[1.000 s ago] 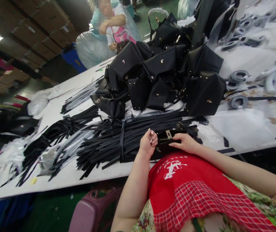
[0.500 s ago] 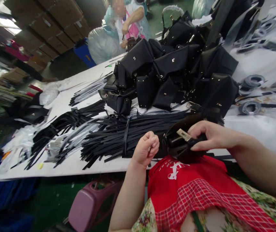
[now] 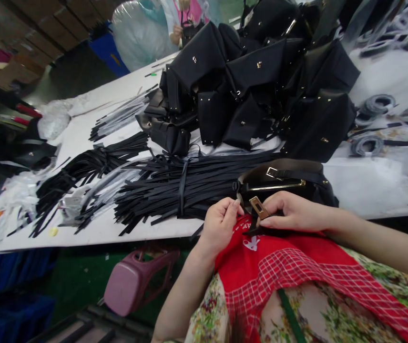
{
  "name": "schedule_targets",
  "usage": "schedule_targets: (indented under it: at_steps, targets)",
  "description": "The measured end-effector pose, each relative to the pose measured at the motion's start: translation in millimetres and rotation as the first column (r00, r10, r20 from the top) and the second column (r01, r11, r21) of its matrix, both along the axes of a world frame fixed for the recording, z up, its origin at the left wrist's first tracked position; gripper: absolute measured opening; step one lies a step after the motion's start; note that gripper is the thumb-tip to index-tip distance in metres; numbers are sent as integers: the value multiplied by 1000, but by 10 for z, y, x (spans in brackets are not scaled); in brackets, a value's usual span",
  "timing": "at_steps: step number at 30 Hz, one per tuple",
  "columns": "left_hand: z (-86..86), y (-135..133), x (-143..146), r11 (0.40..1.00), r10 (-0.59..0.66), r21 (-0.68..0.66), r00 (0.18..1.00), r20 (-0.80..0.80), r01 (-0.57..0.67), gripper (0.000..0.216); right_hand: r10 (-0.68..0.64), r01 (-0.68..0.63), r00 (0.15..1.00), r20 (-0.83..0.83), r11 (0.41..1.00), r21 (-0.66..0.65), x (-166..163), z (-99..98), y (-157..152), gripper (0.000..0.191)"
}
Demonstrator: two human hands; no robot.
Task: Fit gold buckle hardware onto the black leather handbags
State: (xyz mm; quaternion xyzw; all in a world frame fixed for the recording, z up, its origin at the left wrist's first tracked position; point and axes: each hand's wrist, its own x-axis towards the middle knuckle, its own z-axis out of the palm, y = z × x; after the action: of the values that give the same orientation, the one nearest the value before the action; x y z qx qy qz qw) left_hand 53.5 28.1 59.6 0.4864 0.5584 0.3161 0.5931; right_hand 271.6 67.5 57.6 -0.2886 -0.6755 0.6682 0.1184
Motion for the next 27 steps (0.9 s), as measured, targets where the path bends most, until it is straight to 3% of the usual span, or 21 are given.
schedule_targets:
  at_steps: [4,7,9,11,14,18,23,27]
  targets:
    - [-23,-66,21,981,-67,167,984,-167,95,47,-20,12,999,-36,976,-218,7,-108,-27,43]
    - [8,-65,18,928,-104,316,953,-285,196,32,-20,-9,997,-70,924,-382,23,-233,-36,41]
    - [37,-47,1,853,-167,414,917,-361,318,24,-24,-17,996,-82,885,-465,33,-320,-35,41]
    - [67,-33,-22,735,-230,479,841,-490,480,25,-31,-21,995,-93,861,-509,37,-384,-28,40]
    - [112,-40,-47,563,-231,440,644,-729,700,30,-31,-42,992,-123,834,-551,31,-411,-12,36]
    - [174,-65,-37,418,-141,339,429,-892,843,32,-23,-75,988,-150,784,-617,11,-392,-5,32]
    - [231,-60,7,268,-19,322,339,-940,908,31,-25,-58,992,-120,765,-641,18,-465,-10,36]
    - [211,-43,41,203,39,373,373,-927,906,26,-8,-74,992,-129,783,-617,15,-493,-8,37]
